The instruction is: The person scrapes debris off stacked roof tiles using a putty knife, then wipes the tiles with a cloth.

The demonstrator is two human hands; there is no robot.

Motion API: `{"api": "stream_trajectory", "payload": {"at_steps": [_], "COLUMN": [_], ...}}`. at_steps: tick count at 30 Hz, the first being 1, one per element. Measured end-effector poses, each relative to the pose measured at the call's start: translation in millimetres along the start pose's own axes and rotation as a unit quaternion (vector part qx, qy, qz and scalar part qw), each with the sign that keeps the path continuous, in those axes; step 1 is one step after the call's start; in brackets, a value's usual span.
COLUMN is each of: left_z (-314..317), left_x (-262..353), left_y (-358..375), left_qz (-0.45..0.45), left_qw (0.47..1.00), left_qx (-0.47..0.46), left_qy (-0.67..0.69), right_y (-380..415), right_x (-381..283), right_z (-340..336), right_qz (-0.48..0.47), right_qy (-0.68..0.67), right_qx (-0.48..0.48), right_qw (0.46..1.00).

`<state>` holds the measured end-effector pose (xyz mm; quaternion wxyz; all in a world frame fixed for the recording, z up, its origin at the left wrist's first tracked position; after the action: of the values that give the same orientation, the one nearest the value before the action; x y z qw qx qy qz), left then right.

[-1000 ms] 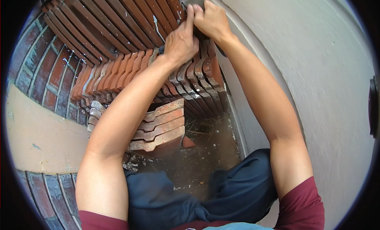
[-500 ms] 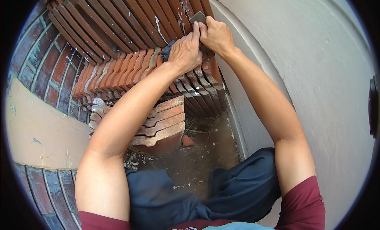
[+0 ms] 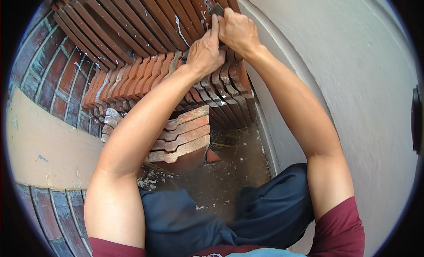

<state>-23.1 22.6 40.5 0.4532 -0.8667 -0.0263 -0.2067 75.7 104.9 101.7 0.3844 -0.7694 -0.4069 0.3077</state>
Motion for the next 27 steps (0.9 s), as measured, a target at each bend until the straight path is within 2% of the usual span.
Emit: {"api": "stream_trajectory", "payload": {"at_steps": [3,4,8,11,14,17,20,23,27], "left_z": [5,7,7,11,13,15,20,13,22], "left_x": [0,1,3,3,13,15,8,11,15], "left_y": [-7,-4,0,-5,-8,-1,0,-12,-2], "left_qz": [-0.01,-0.022,-0.032,-0.004,-0.055,-0.074,-0.05,-0.045,-0.093], "left_qw": [0.997,0.998,0.999,0.994,0.99,0.991,0.993,0.989,0.985], "left_qx": [0.047,0.031,0.0,0.067,0.076,0.041,0.052,0.071,0.036], "left_qy": [0.054,0.053,0.043,0.087,0.108,0.108,0.095,0.119,0.14], "right_y": [-8,-6,-3,-10,-16,-10,-9,-22,-13], "right_x": [-6,-2,1,1,-3,2,7,-2,5], "right_z": [-2,0,0,-3,-4,-3,2,-7,-2], "right_qz": [-0.018,-0.035,-0.048,-0.076,-0.098,-0.101,-0.094,-0.085,-0.083], "right_qy": [0.003,-0.002,0.032,0.032,0.035,0.043,0.031,0.014,0.037], "right_qx": [0.025,0.042,0.002,0.022,0.036,0.004,-0.003,0.031,-0.021], "right_qw": [1.0,0.998,0.998,0.996,0.994,0.994,0.995,0.996,0.996]}}
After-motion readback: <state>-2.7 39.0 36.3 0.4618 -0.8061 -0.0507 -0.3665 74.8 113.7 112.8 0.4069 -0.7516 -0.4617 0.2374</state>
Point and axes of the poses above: each hand's wrist, its own y-axis away from the middle knuckle, its own z-axis out of the palm, x = y × z, the point moved 1 cm from there along -y, towards the middle knuckle, and after that the axes turned 14 degrees about x, right-handed, at the moved point
